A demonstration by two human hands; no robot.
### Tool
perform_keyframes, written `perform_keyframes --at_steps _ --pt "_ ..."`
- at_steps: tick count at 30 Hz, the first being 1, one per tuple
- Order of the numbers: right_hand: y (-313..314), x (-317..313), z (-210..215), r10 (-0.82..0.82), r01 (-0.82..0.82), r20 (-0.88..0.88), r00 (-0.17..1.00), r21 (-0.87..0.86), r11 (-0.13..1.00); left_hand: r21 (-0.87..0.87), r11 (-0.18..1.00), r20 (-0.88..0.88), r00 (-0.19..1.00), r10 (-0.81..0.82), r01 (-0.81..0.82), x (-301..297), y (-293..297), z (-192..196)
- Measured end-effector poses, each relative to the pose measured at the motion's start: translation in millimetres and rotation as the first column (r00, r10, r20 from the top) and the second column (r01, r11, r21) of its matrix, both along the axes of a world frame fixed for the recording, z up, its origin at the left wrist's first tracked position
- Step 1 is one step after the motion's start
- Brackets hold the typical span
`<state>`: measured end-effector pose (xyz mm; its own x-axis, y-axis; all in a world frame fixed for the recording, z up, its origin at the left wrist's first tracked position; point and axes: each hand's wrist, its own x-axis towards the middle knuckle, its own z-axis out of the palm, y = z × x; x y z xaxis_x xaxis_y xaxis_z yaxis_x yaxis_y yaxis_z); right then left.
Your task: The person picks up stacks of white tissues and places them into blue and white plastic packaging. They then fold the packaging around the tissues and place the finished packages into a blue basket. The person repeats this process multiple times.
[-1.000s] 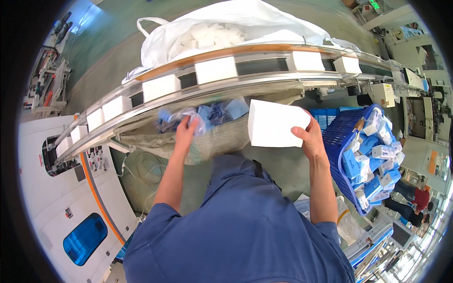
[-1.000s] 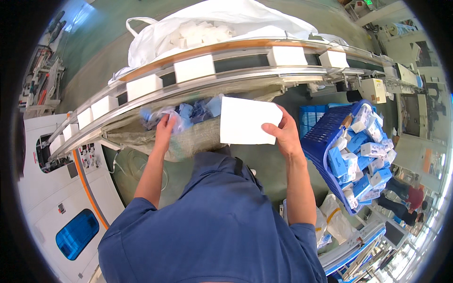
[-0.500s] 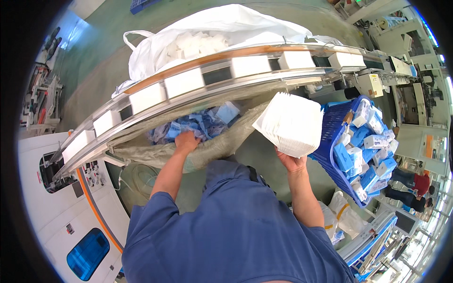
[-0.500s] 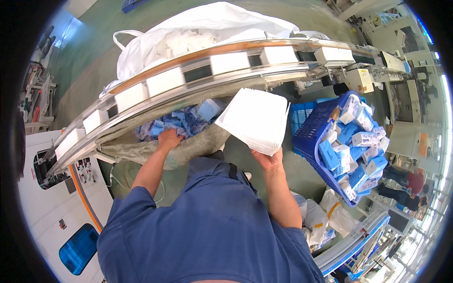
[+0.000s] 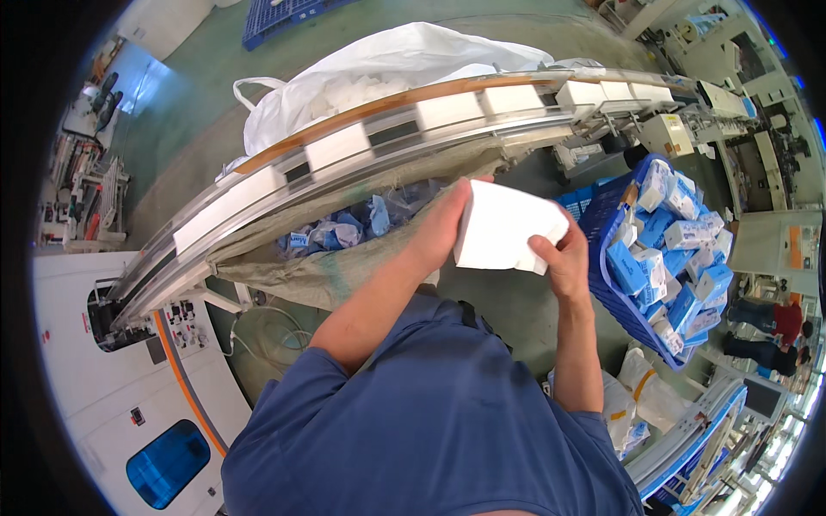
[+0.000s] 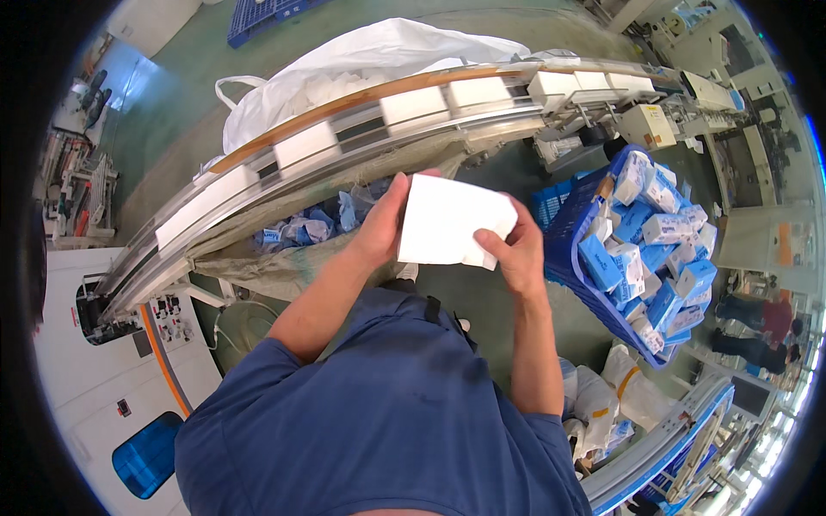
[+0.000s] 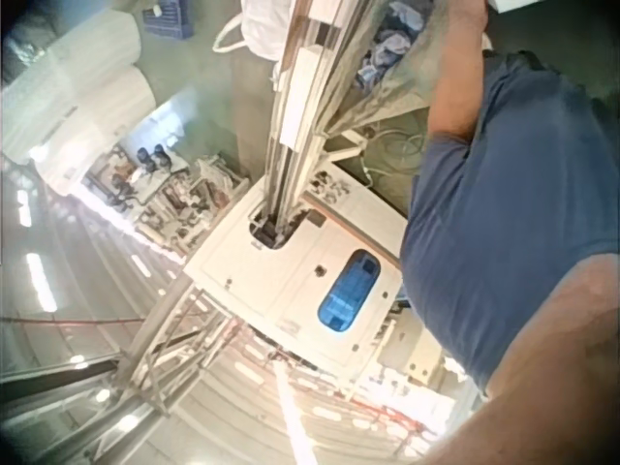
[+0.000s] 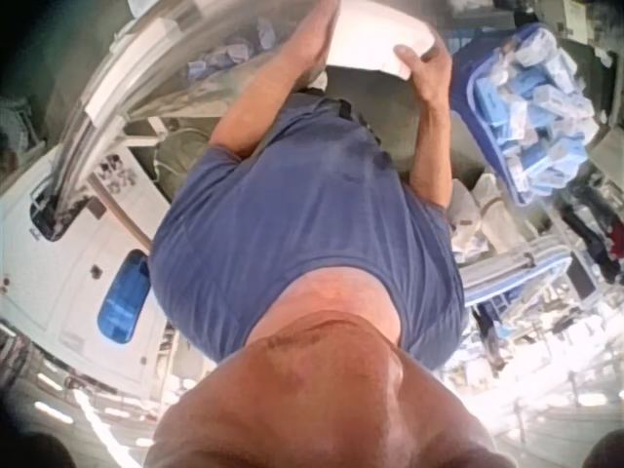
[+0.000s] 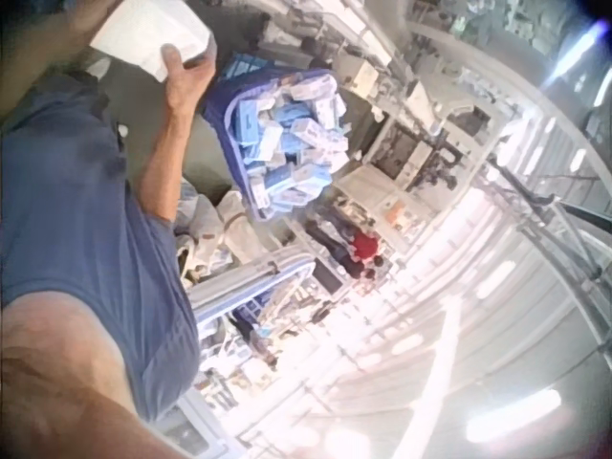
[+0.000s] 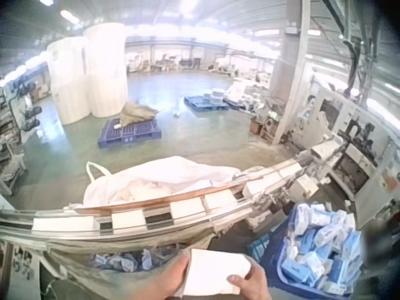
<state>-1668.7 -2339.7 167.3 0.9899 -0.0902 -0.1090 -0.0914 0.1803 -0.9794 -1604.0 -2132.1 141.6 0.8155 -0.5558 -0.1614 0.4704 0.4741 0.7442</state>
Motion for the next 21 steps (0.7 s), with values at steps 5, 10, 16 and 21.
perform_keyframes --at_steps 5,10,16,21 --pt "-19.3 -36.6 38.0 -0.101 0.185 0.256 0.961 -0.329 0.926 0.001 0.994 0.262 0.960 0.102 -0.106 -37.9 -27.6 32.7" --pt "-23.8 -91.7 64.8 0.364 0.546 0.692 0.623 -0.718 0.432 -0.369 0.927 0.160 0.987 -0.010 0.069 -50.6 -42.7 54.1" --pt "-15.6 -136.3 95.1 0.799 0.620 0.529 0.287 -0.738 0.266 -0.168 0.939 0.289 0.926 -0.243 0.299 -63.7 -52.1 78.6" --pt "-30.7 -149.7 95.7 0.785 0.683 0.538 0.309 -0.699 0.210 -0.211 0.918 0.301 0.916 -0.267 0.337 -72.3 -57.0 86.7"
